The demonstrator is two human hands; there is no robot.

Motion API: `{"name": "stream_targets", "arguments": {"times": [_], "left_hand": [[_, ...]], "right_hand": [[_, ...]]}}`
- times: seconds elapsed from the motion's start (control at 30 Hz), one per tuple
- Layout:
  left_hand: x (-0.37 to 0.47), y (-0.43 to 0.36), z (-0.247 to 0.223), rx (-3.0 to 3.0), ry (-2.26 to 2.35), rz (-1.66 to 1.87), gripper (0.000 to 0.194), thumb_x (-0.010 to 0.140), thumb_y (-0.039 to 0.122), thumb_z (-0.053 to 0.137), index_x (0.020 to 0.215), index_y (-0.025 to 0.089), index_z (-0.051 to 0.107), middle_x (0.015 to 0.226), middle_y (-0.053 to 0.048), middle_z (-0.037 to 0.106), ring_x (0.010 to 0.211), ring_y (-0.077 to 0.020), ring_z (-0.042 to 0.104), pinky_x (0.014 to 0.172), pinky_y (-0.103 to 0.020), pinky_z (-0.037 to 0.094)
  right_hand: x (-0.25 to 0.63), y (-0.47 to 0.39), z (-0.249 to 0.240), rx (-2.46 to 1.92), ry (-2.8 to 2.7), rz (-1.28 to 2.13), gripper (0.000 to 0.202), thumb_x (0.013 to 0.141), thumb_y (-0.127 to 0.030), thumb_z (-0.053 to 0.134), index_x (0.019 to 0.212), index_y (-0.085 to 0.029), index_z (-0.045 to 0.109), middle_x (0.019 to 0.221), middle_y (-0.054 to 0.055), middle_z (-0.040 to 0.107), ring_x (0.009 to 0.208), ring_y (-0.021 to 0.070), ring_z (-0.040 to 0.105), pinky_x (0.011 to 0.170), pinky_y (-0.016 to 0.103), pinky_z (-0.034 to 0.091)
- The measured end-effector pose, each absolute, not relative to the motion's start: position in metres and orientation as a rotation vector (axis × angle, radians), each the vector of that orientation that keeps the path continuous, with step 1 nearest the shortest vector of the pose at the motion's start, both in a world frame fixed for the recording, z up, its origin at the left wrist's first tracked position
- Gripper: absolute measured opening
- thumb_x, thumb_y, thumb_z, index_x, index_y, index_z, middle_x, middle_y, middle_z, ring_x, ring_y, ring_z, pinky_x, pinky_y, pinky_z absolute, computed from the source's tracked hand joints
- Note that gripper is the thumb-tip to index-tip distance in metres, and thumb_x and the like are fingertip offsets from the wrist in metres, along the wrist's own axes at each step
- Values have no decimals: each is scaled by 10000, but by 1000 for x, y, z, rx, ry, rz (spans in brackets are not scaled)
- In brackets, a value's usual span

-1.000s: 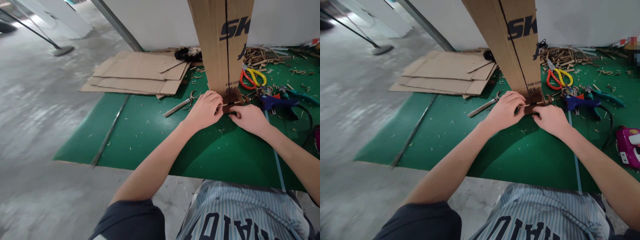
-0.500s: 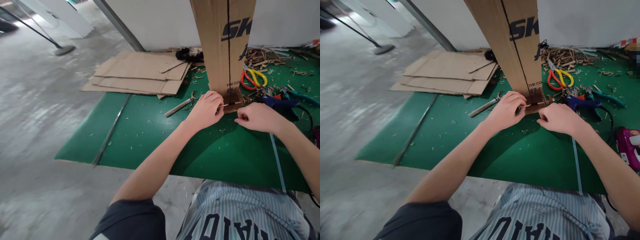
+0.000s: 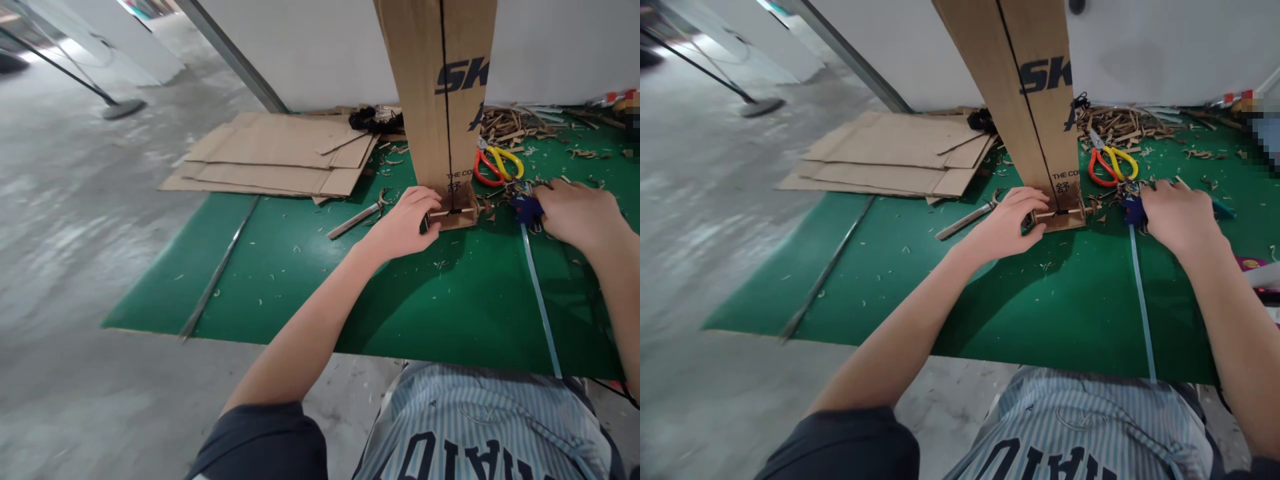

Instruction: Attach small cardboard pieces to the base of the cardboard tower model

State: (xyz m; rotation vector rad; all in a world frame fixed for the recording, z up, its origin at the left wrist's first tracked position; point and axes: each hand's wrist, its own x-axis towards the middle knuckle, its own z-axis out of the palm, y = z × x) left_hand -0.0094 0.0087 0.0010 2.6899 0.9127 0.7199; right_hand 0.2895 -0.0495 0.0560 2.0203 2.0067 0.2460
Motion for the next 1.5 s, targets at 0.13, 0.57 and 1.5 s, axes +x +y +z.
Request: {"name": "stream_targets", "arguments": {"times": [0.13,0.57,1.5], "left_hand": [[-11,11,-1,2672,892,726,294,875,111,581,1162,154,635,1347,-165,671,1363,-299,563,1164,-562,486],[-7,17,-11,2644,959,739,321,992,245,603,1287,117,604,1401,-194,645,1420,-308,533,1203,-577,455],[0,13,-15,2674,977,782,302,977,213,630,1272,151,616,1367,-149,653,1372,-302,550,1186,-570,463]], "right_hand": [[296,-45,53,2003,2022,305,285,925,-136,546,1179,-123,673,1152,206,696,989,275,642,641,388,258],[266,-56,34,1742,2420,305,257,989,-198,505,1066,-161,747,1141,136,705,1081,285,616,815,388,428],[205,-33,4,2128,2624,-163,373,995,-170,393,1152,-124,728,1145,175,739,963,269,709,786,370,510]]}}
